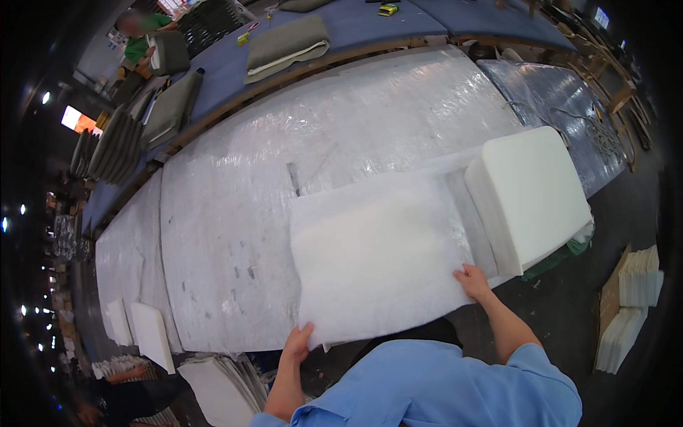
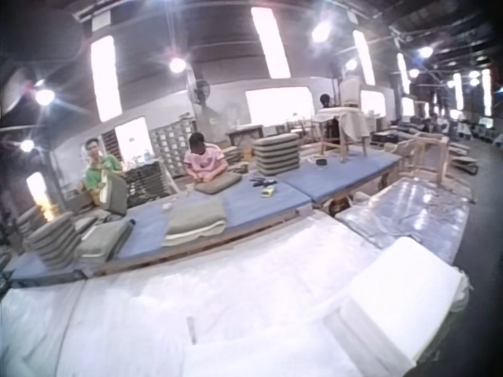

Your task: The person inserts a foam cushion into a fabric cover, smooths the cover, and places the finished cushion on a table. They then handle a white foam block and a thin white sheet, arranging them on the work surface.

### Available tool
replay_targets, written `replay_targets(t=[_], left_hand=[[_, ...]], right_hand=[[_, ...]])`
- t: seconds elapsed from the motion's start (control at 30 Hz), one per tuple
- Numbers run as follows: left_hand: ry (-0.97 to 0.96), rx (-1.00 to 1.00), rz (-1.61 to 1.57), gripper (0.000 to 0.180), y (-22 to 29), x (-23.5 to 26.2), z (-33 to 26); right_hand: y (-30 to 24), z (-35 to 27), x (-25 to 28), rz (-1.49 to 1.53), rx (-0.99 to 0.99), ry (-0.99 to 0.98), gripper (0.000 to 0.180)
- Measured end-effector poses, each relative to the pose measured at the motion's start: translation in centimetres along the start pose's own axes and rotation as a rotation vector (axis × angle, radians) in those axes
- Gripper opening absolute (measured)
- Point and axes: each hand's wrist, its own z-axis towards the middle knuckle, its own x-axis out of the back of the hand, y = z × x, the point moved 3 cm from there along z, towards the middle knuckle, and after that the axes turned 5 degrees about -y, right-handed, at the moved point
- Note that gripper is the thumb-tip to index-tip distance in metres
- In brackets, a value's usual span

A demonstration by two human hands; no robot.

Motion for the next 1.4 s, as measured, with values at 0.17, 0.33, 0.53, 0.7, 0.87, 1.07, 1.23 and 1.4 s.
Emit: replay_targets(t=[0.17, 0.33, 0.53, 0.7, 0.87, 1.07, 1.23, 1.4], left_hand=[[-0.214, 0.149, 0.098, 0.043, 1.7, 0.0, 1.3], [0.016, 0.097, -0.004, 0.049, 4.4, -1.3, 6.5], [-0.197, 0.056, 0.155, 0.049, 4.9, -1.9, 5.2], [-0.174, 0.127, -0.011, 0.055, 9.1, -2.4, 8.9], [0.166, 0.014, 0.168, 0.064, 11.0, -3.0, 12.6], [0.492, -0.258, 0.282, 0.053, 10.6, -3.9, 12.3], [0.537, -0.324, 0.209, 0.042, 10.0, -1.6, 11.3], [0.457, -0.36, 0.135, 0.036, 9.8, -0.9, 10.9]], right_hand=[[-2.9, 1.8, 2.1, 0.381, -0.296, -0.27, 0.054], [-6.8, 6.9, 0.5, 0.287, -0.229, -0.062, 0.034], [-7.2, 7.0, -0.6, 0.341, -0.008, 0.142, 0.036], [-8.2, 8.5, -0.7, 0.416, -0.159, 0.136, 0.057], [-10.8, 10.2, -1.4, 0.286, -0.219, 0.056, 0.053], [-9.4, 11.2, -1.8, 0.119, 0.021, 0.407, 0.044], [-9.1, 11.7, -1.1, 0.024, -0.085, 0.291, 0.043], [-8.0, 12.6, -0.5, 0.114, 0.045, 0.278, 0.037]])
